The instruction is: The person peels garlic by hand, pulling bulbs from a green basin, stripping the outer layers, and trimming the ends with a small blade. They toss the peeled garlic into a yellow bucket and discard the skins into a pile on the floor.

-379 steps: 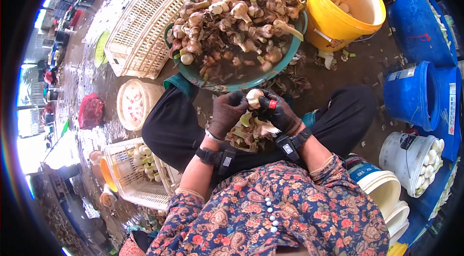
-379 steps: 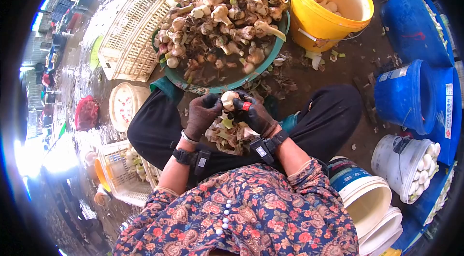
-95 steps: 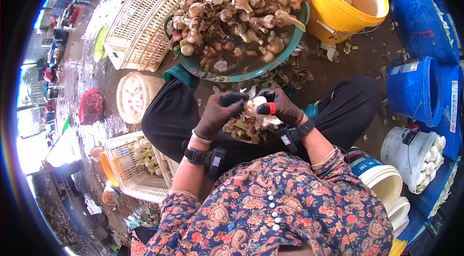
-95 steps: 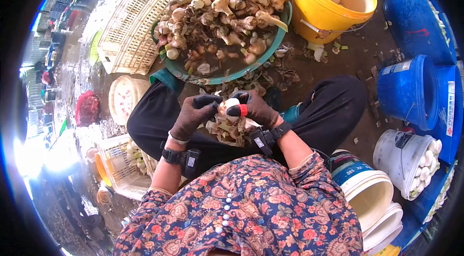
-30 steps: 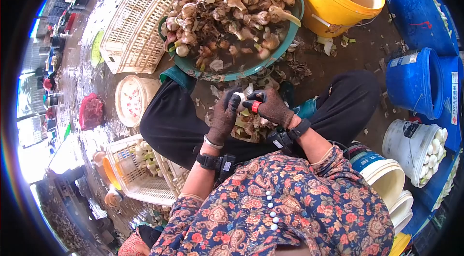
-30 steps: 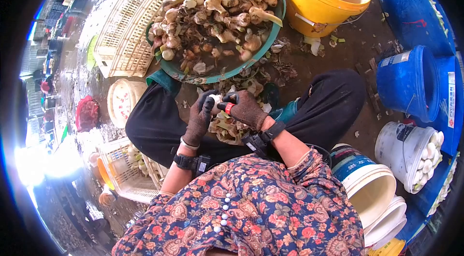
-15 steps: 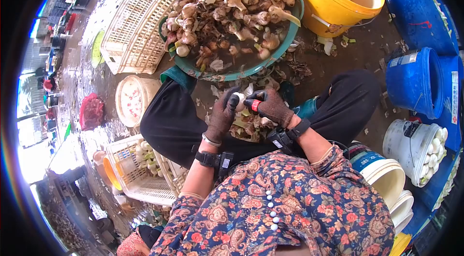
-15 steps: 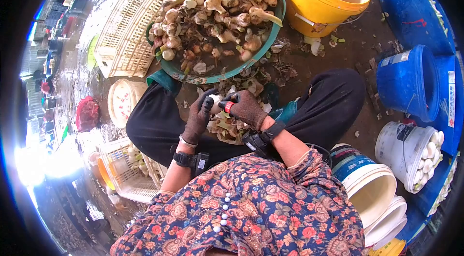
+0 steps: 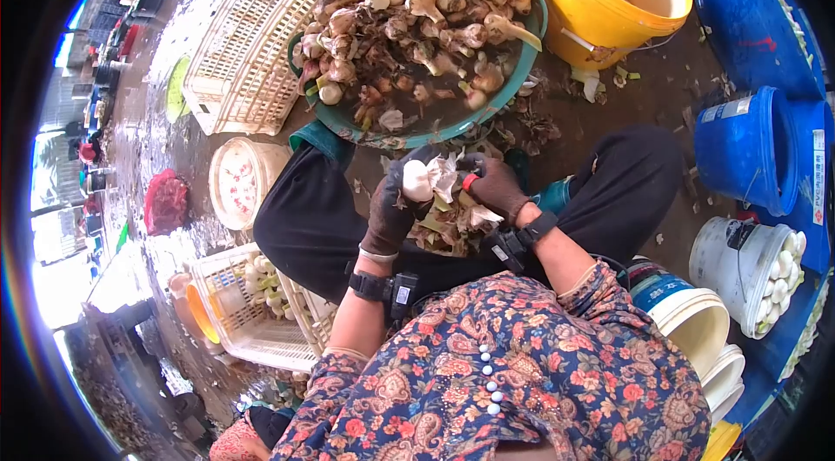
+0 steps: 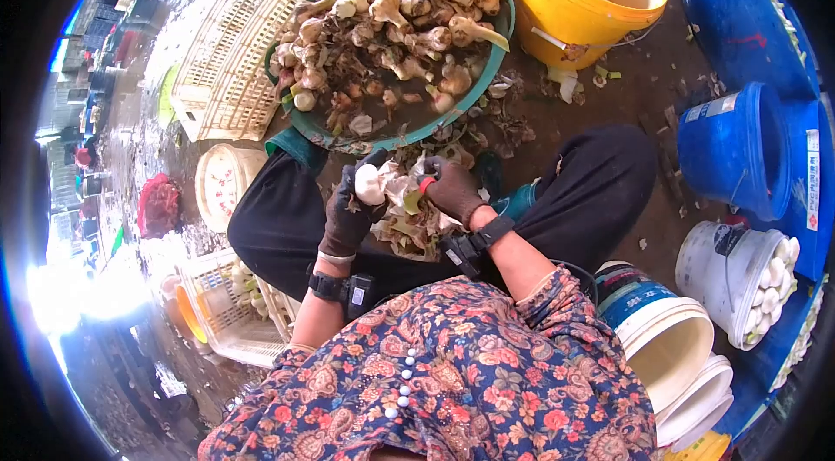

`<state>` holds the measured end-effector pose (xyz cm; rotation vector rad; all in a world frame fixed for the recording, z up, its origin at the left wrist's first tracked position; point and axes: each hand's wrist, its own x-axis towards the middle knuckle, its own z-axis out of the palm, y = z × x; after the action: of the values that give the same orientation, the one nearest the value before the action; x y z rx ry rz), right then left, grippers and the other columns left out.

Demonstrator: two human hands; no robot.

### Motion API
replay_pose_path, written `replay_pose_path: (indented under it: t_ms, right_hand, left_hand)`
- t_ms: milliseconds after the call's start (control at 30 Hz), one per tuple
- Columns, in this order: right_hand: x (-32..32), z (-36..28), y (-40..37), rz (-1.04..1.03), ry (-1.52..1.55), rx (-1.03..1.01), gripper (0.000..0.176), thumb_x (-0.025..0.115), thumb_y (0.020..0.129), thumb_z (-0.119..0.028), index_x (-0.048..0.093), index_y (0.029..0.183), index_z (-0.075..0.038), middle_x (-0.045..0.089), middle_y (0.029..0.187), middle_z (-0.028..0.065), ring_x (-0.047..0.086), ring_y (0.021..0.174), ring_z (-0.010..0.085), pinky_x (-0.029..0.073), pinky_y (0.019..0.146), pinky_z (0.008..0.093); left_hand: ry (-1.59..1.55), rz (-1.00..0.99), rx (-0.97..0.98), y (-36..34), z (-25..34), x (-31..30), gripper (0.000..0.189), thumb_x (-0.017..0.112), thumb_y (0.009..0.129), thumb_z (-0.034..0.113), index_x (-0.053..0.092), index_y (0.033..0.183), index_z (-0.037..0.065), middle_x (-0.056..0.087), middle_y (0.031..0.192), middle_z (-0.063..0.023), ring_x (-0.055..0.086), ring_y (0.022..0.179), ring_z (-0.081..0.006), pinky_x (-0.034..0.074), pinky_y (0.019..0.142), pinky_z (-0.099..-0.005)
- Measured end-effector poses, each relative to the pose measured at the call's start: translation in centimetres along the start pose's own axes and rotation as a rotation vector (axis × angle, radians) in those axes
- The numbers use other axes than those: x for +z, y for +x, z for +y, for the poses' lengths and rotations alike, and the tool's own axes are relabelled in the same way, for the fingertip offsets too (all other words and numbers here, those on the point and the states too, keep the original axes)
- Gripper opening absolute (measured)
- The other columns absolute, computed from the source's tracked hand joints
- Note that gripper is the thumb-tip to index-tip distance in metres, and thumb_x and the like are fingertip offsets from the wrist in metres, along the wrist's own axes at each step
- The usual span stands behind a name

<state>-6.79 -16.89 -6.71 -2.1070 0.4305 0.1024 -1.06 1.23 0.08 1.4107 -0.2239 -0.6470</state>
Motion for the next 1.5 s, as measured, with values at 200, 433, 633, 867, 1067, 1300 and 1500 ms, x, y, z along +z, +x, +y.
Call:
replay_pose_path:
  t_ms: [200,433,633,867,1067,1300,1500]
  right_hand:
    - [-0.9,-3.8,-0.6,-0.291,0.918,-0.073,0.038,0.068,0.082,-0.030,0.060,0.102,0.001,0.062,0.078,0.0027,0.056,0.071,0.0081,0.048,0.061,0.0221]
    - [-0.9,-3.2,-1.0,-0.373,0.743,0.017,0.016,0.065,0.082,-0.014,0.064,0.093,-0.002,0.063,0.082,0.0002,0.054,0.072,0.0065,0.045,0.066,0.0231]
    - [-1.2,-3.1,-1.4,-0.366,0.895,-0.038,0.013,0.061,0.084,-0.014,0.064,0.090,-0.002,0.059,0.074,-0.0009,0.052,0.067,0.0070,0.043,0.061,0.0232]
    - [-5.2,-2.8,-0.1,-0.720,1.074,0.100,0.021,0.059,0.084,-0.022,0.063,0.095,-0.004,0.058,0.076,0.0008,0.054,0.068,0.0081,0.045,0.060,0.0234]
    - [-3.6,-3.6,-0.6,-0.122,0.234,-0.098,0.033,0.066,0.082,-0.025,0.061,0.102,0.001,0.065,0.086,0.0079,0.059,0.078,0.0105,0.048,0.070,0.0268]
    - [-2.1,-3.9,-0.7,-0.229,0.447,-0.193,0.025,0.063,0.085,-0.018,0.062,0.101,0.000,0.065,0.087,0.0067,0.058,0.079,0.0100,0.047,0.071,0.0259]
    - [-2.0,-3.1,-1.6,-0.638,1.004,0.013,0.038,0.055,0.090,-0.036,0.059,0.108,-0.003,0.059,0.084,0.0004,0.054,0.069,0.0070,0.044,0.062,0.0213]
  left_hand:
    - [0.234,0.017,0.085,-0.1,0.3,0.5,0.041,0.037,0.098,0.030,0.049,0.123,0.000,0.061,0.101,-0.0044,0.054,0.077,-0.0069,0.043,0.062,-0.0191]
    - [-0.237,0.075,-0.304,0.5,-2.0,-0.2,0.058,0.035,0.094,0.051,0.054,0.117,0.001,0.059,0.084,-0.0014,0.051,0.063,-0.0061,0.036,0.050,-0.0183]
    - [0.236,0.067,-0.098,0.0,-3.0,0.5,0.035,0.057,0.086,0.029,0.054,0.109,0.003,0.055,0.086,-0.0044,0.052,0.073,-0.0122,0.041,0.064,-0.0239]
    - [0.446,0.172,0.562,0.6,-3.1,0.6,0.047,0.066,0.080,0.015,0.046,0.120,-0.002,0.055,0.091,-0.0088,0.056,0.084,-0.0159,0.047,0.074,-0.0277]
    - [-0.955,-0.217,-0.438,0.7,-1.8,-0.3,0.040,0.049,0.089,0.041,0.049,0.110,0.007,0.042,0.068,0.0008,0.039,0.056,-0.0067,0.033,0.049,-0.0177]
    - [0.614,0.081,0.488,0.1,-6.8,-0.8,0.059,0.064,0.073,0.002,0.035,0.124,-0.002,0.053,0.104,-0.0096,0.054,0.091,-0.0177,0.045,0.082,-0.0285]
    - [-0.672,-0.054,0.025,0.7,-6.3,-0.6,0.054,0.062,0.082,0.003,0.037,0.129,0.001,0.051,0.116,-0.0157,0.053,0.105,-0.0202,0.046,0.087,-0.0308]
